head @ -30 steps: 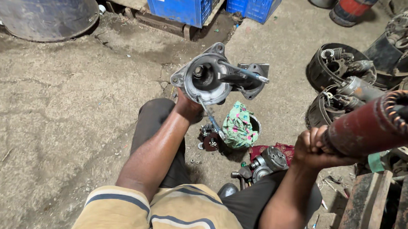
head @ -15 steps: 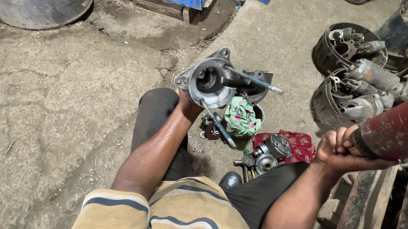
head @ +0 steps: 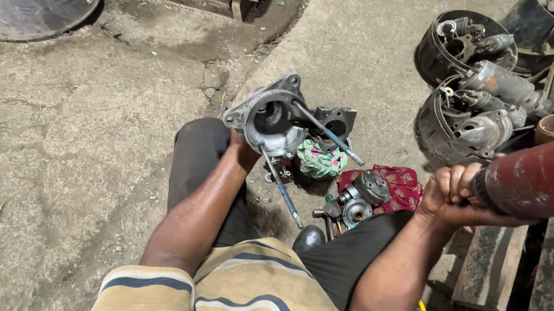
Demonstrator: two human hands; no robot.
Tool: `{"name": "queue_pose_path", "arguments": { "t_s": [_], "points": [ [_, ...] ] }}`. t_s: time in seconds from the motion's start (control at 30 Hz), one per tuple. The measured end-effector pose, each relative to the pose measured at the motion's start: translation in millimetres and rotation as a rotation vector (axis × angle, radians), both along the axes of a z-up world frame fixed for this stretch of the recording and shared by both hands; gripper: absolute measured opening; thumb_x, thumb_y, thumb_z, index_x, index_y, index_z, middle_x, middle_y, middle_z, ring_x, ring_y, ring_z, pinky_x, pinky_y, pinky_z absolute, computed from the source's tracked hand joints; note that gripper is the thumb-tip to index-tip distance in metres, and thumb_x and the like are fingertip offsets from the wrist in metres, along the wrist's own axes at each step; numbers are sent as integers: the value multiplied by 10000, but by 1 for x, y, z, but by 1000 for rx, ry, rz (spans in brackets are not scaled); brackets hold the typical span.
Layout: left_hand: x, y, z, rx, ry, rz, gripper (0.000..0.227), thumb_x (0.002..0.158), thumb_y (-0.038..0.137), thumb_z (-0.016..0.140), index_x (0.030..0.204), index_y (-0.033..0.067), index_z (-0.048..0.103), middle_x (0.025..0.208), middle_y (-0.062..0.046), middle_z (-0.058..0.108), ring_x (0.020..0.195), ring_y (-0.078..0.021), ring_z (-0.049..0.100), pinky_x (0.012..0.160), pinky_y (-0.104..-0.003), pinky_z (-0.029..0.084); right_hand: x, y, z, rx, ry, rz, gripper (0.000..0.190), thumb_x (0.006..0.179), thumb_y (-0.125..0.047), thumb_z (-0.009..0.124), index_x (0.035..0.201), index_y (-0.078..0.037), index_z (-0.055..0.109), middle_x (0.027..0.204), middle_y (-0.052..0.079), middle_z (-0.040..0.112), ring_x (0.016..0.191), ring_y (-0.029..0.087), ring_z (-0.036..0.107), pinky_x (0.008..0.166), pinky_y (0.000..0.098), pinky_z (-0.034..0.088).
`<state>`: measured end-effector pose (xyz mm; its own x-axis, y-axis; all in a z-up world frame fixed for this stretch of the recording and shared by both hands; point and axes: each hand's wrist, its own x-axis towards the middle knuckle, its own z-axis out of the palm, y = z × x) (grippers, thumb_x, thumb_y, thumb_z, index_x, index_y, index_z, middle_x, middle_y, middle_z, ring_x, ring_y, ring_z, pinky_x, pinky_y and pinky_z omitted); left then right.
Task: The person assembles a motor by fitting a rotor into a stator, attaching a metal housing, and applying lubricant to a bearing. The person handles the rotor, stator, housing, and a lubricant container while seated on the floor.
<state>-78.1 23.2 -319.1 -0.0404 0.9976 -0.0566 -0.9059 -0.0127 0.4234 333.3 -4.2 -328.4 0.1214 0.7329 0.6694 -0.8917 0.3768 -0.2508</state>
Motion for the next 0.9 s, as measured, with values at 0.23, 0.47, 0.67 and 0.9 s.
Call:
{"name": "queue_pose_path", "arguments": {
  "t_s": [0.23, 0.47, 0.67, 0.9],
  "points": [
    [0, 11, -30, -28, -55, 0, 444, 995, 385, 470, 1156, 12, 649, 1110, -163, 710, 999, -322, 701, 942, -481, 580, -8, -10, 14, -47, 93, -15, 1105, 756, -879, 550, 1339, 59, 575, 637, 2, 443, 502, 101, 420, 438, 236, 359],
    [11, 65, -97, -112, -167, 4, 459, 998, 386, 433, 1156, 14, 649, 1110, -171, 713, 1007, -338, 707, 954, -495, 581, 4, -19, 10, -62, 37, -18, 785, 750, -885, 508, 652, -108, 460, 642, 22, 407, 481, 78, 399, 424, 182, 345],
    [67, 115, -153, -388, -121, 218, 362, 960, 303, 537, 1107, -12, 635, 1037, -170, 709, 924, -342, 720, 858, -519, 613, -5, -29, 21, -214, 119, -134, 1125, 747, -904, 499, 1339, 47, 603, 607, 34, 380, 425, 79, 342, 369, 188, 290],
    [148, 142, -189, -689, 99, 330, 489, 870, 296, 577, 1254, -2, 530, 1199, -202, 641, 980, -331, 698, 852, -490, 608, -10, -31, 23, -193, 81, -138, 1114, 744, -909, 497, 1324, 39, 580, 597, 18, 368, 443, 68, 296, 383, 182, 277]
  ]
}}
